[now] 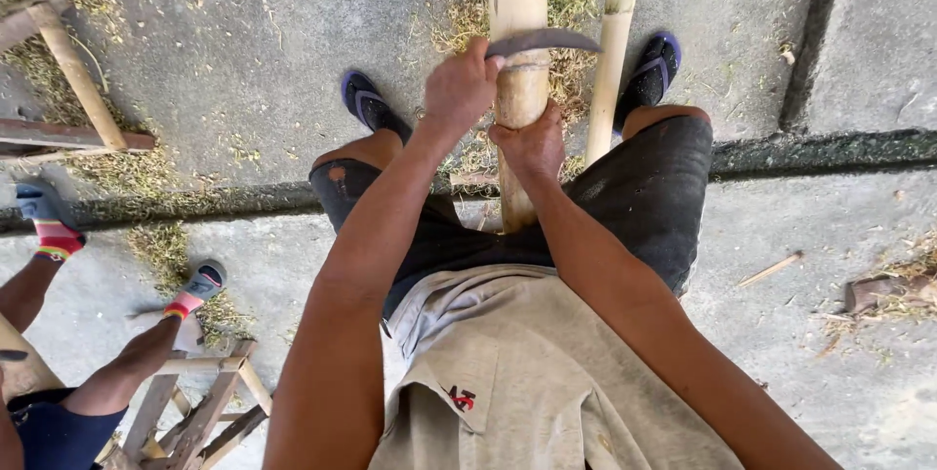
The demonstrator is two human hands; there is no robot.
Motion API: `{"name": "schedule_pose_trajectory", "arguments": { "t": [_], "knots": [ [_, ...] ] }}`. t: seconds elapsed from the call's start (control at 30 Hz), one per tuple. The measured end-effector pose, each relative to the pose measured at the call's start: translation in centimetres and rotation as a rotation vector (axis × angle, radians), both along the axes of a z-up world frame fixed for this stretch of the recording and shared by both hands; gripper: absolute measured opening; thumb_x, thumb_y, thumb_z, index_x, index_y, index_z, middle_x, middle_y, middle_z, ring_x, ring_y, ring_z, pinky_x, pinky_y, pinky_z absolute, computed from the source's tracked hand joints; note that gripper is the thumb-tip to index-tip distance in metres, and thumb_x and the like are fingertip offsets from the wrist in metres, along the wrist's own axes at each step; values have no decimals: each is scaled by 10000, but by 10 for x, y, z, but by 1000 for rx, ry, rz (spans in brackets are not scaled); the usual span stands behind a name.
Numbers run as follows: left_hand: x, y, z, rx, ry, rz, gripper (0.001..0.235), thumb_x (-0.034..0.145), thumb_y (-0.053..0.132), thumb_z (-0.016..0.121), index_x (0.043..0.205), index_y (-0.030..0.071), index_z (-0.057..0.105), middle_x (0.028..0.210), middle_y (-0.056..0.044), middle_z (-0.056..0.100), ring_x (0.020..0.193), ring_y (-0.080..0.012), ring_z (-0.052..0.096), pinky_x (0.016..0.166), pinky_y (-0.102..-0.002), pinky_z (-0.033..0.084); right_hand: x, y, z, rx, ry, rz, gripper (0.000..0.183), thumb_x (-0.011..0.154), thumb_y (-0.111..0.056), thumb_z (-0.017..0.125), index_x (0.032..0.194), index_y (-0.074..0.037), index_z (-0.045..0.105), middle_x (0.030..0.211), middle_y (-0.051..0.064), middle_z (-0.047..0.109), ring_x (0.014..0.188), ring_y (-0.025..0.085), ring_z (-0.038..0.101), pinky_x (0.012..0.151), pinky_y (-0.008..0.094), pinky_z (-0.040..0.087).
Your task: Shaving a bamboo pole using a billhook knife.
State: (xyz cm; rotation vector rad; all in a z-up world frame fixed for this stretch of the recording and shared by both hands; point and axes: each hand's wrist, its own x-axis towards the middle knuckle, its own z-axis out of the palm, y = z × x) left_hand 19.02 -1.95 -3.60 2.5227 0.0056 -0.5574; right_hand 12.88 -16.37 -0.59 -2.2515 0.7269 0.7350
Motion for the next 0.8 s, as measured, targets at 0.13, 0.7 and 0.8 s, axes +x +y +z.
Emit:
{"name": "schedule_pose_trajectory", "arguments": {
  "t": [0.13,0.7,0.8],
  "knots": [
    [15,2,7,-40,-14,278,308,1107,382,458,1177,106,577,679,31,595,496,-86,518,413,-301,440,1,1,5,27,30,7,943,621,-329,887,1371,-68,379,1144,146,672,1003,305,706,889,428,589],
    [-1,-11,-21,52,-166,-26,328,1015,376,572,1145,77,591,670,-38,617,486,-123,499,442,-369,423,-4,3,-4,7,-27,38,968,629,-329,911,1378,-46,368,1116,134,670,954,291,689,848,450,583],
    [24,-1,21,-69,21,176,320,1099,332,457,1174,46,578,691,-10,618,488,-106,520,420,-318,479,3,4,12,110,19,-49,819,691,-345,821,1368,-70,451,1138,108,700,980,269,735,881,410,632]
  ]
}}
